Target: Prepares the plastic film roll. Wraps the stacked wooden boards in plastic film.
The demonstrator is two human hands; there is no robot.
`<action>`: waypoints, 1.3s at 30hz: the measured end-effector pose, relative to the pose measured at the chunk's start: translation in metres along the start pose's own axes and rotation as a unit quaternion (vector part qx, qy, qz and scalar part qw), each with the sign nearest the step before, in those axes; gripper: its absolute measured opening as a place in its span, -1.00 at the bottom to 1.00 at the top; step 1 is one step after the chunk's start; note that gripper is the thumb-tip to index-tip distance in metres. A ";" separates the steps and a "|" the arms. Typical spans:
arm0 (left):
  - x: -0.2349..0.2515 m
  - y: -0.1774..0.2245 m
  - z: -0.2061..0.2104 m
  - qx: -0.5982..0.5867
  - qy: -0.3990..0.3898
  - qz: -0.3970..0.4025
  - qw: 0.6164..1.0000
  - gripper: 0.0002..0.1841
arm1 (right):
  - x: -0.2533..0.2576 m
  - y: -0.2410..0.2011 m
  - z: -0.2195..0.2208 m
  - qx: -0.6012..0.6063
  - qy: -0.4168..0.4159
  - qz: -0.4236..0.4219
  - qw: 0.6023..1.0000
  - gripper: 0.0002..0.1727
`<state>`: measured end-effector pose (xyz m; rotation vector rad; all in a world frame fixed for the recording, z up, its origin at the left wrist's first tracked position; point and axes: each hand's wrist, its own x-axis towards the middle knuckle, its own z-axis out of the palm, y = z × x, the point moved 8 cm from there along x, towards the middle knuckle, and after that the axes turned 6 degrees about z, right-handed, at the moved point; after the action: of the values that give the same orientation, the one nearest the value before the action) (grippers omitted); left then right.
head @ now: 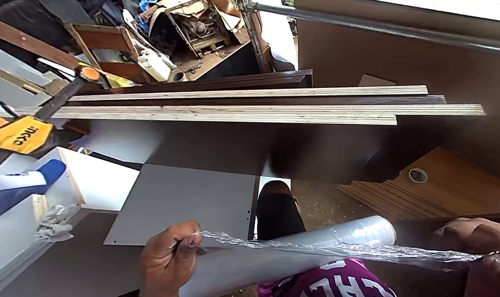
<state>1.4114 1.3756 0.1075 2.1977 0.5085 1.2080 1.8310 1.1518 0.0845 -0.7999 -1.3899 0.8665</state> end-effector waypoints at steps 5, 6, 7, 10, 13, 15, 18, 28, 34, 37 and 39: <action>0.044 0.007 -0.011 0.063 0.035 0.046 0.996 -0.85 | 0.021 -0.021 -0.003 -0.008 0.038 -0.102 0.994 -0.79; 0.053 0.008 -0.013 0.082 0.053 0.062 0.993 -0.87 | 0.027 -0.025 -0.003 -0.010 0.053 -0.125 0.991 -0.79; 0.060 0.008 -0.016 0.103 0.071 0.079 0.989 -0.87 | 0.034 -0.027 -0.003 -0.013 0.063 -0.144 0.987 -0.79; 0.081 0.005 -0.024 0.155 0.108 0.121 0.975 -0.83 | 0.057 -0.032 -0.010 -0.011 0.081 -0.190 0.978 -0.77; 0.101 -0.001 -0.031 0.211 0.126 0.123 0.961 -0.73 | 0.082 -0.047 -0.016 -0.098 0.160 -0.236 0.953 -0.85; 0.115 -0.007 -0.032 0.248 0.125 0.116 0.954 -0.66 | 0.093 -0.051 -0.021 -0.198 0.238 -0.228 0.923 -0.90; 0.134 -0.011 -0.025 0.271 0.128 0.128 0.945 -0.61 | 0.108 -0.040 -0.021 -0.238 0.295 -0.151 0.913 -0.92; 0.163 -0.028 -0.002 0.278 0.092 0.126 0.948 -0.55 | 0.112 -0.012 -0.003 -0.281 0.409 -0.068 0.866 -0.92; 0.167 0.005 0.016 0.332 0.097 0.083 0.935 -0.69 | 0.117 -0.012 -0.012 -0.261 0.406 -0.063 0.874 -0.83; 0.173 0.031 0.030 0.301 0.112 -0.082 0.943 -0.69 | 0.117 -0.013 -0.009 -0.263 0.408 -0.063 0.872 -0.85; 0.162 -0.023 0.003 0.287 0.067 0.145 0.945 -0.61 | 0.116 -0.014 -0.006 -0.261 0.417 -0.061 0.869 -0.86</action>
<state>1.4962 1.4847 0.1946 2.7679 0.6778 1.5146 1.8366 1.2470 0.1519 -1.2864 -0.8577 -0.0282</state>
